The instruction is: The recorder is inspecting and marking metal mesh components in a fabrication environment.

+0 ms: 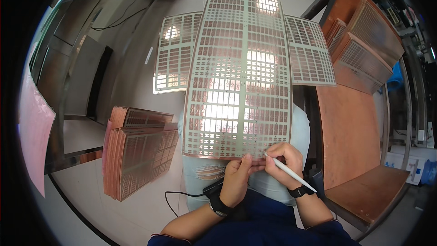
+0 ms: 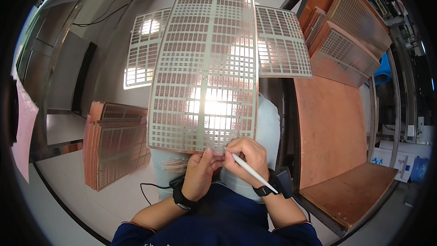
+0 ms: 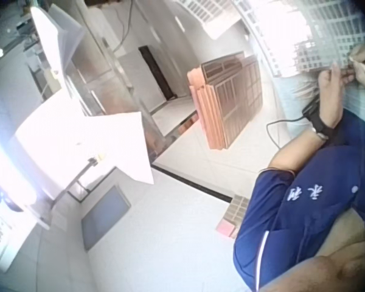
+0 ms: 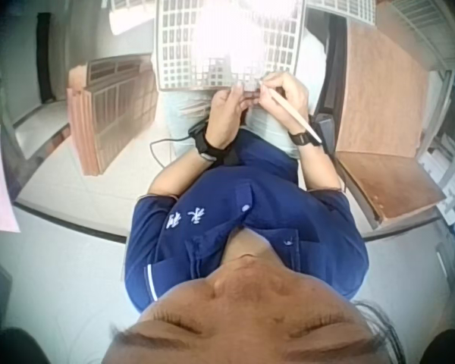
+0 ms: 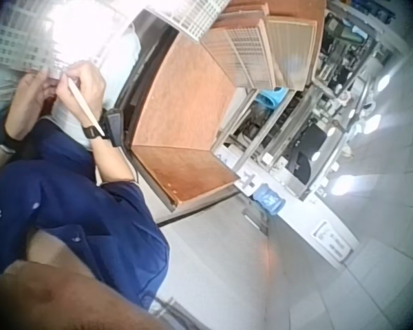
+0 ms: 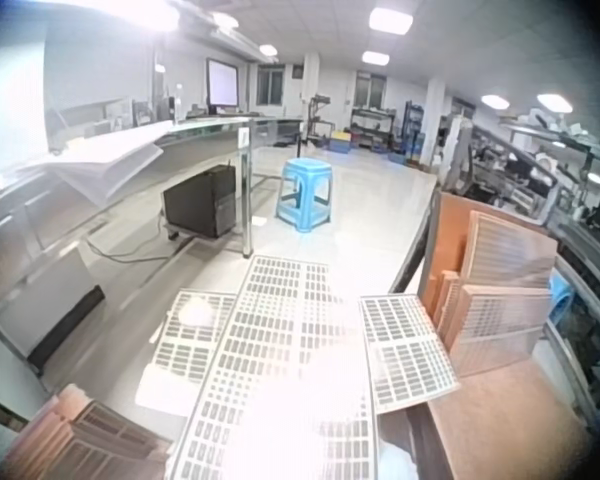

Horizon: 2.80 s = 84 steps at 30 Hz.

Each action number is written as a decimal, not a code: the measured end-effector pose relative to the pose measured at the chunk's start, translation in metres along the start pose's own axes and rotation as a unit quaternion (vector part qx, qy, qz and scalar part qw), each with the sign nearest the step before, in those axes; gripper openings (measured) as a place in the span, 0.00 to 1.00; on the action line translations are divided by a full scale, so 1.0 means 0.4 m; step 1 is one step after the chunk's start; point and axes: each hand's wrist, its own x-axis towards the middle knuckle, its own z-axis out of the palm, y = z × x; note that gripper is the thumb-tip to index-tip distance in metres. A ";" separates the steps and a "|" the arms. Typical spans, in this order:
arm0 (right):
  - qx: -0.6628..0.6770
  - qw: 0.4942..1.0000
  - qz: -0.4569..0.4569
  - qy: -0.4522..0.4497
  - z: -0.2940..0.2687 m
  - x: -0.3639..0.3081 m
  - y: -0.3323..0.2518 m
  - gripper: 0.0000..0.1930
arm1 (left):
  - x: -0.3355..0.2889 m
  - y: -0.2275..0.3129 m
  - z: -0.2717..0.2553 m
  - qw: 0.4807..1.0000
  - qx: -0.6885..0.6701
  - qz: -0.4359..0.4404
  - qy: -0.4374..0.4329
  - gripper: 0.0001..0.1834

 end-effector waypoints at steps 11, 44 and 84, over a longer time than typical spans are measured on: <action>0.000 1.000 -0.018 0.013 0.004 -0.005 0.007 0.08 | 0.001 0.002 -0.002 1.000 -0.010 -0.007 -0.014 0.19; -0.030 0.998 -0.062 0.010 0.005 -0.007 -0.003 0.09 | 0.003 -0.008 -0.016 1.000 0.008 -0.002 -0.017 0.16; 0.118 0.991 0.054 0.019 -0.019 -0.027 0.002 0.06 | -0.051 0.024 -0.022 0.971 0.214 -0.085 -0.067 0.13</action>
